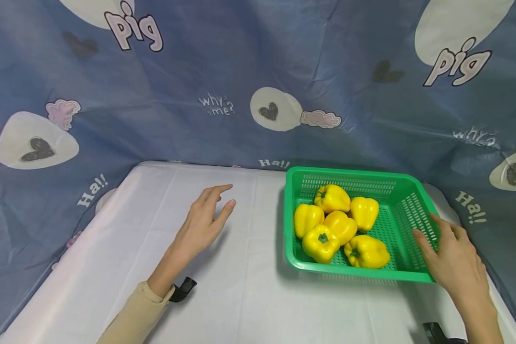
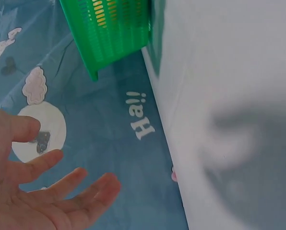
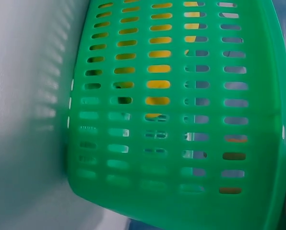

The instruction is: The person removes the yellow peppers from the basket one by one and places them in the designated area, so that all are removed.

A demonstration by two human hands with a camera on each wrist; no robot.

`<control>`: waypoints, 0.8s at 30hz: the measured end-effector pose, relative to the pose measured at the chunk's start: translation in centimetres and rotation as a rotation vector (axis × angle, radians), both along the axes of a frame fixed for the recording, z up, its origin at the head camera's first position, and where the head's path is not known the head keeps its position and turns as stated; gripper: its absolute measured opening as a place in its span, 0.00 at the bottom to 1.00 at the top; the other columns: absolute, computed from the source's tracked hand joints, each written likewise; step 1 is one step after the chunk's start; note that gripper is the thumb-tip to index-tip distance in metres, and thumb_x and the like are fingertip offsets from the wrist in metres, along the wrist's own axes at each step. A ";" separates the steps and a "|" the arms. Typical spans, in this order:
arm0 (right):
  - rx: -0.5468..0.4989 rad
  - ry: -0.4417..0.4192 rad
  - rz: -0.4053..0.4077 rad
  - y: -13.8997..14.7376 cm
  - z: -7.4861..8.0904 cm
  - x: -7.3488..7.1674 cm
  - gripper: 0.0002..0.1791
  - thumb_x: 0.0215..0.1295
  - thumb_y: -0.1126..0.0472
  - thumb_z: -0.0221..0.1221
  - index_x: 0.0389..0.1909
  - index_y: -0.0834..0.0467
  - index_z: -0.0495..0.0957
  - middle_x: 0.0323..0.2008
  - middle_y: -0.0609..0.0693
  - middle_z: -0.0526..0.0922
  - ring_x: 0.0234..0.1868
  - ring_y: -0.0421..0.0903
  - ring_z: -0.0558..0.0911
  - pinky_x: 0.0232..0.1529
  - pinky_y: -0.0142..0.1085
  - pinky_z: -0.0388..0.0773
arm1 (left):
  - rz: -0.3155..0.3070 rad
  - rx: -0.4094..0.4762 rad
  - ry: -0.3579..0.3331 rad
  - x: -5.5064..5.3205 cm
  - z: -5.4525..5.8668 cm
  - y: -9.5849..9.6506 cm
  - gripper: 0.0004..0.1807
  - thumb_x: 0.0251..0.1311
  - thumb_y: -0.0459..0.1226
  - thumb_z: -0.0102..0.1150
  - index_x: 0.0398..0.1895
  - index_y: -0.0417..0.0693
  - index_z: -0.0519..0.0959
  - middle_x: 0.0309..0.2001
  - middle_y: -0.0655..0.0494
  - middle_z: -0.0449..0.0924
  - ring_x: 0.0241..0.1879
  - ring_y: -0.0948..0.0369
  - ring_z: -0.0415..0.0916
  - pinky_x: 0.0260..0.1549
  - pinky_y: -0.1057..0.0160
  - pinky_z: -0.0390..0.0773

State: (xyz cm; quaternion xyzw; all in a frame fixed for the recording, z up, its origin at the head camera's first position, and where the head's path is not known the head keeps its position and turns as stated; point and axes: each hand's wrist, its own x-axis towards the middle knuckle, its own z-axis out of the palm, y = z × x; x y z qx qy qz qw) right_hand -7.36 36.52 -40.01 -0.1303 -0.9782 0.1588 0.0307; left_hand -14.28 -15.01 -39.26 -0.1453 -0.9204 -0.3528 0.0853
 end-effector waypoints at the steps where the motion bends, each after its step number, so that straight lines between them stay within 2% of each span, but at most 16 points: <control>1: 0.001 0.008 0.002 0.0 -0.1 0.0 0.46 0.84 0.34 0.45 0.86 0.62 0.50 0.75 0.84 0.57 0.59 0.88 0.70 0.46 0.78 0.71 | 0.000 0.002 0.000 0.0 0.1 0.2 0.29 0.83 0.52 0.51 0.78 0.51 0.71 0.74 0.41 0.73 0.66 0.41 0.80 0.56 0.39 0.84; 6: 0.017 0.044 0.015 -0.4 -0.3 -0.1 0.46 0.84 0.36 0.47 0.85 0.66 0.52 0.73 0.85 0.59 0.60 0.87 0.70 0.49 0.78 0.71 | -0.016 0.009 -0.004 0.0 0.3 1.3 0.27 0.83 0.52 0.53 0.77 0.53 0.72 0.73 0.43 0.75 0.66 0.43 0.80 0.56 0.40 0.85; 11: 0.038 0.048 0.027 -0.6 -0.1 -0.7 0.48 0.83 0.35 0.47 0.84 0.69 0.50 0.72 0.86 0.59 0.58 0.87 0.71 0.44 0.75 0.74 | -0.033 0.020 0.007 0.1 0.2 2.1 0.26 0.83 0.50 0.53 0.77 0.52 0.73 0.73 0.43 0.75 0.65 0.43 0.81 0.56 0.41 0.85; 16: 0.051 0.062 0.041 -0.7 0.0 -1.4 0.50 0.83 0.36 0.48 0.82 0.75 0.51 0.71 0.87 0.60 0.55 0.87 0.74 0.43 0.74 0.76 | -0.043 0.023 0.024 0.2 0.0 2.8 0.26 0.82 0.49 0.54 0.76 0.50 0.73 0.72 0.43 0.76 0.64 0.43 0.81 0.54 0.42 0.85; 24: 0.044 0.057 -0.001 -0.7 -0.5 -1.3 0.49 0.83 0.37 0.49 0.84 0.71 0.49 0.73 0.85 0.60 0.59 0.87 0.71 0.45 0.78 0.74 | -0.073 0.031 0.041 0.8 0.3 4.9 0.22 0.82 0.48 0.55 0.73 0.55 0.76 0.71 0.51 0.77 0.64 0.48 0.81 0.58 0.47 0.85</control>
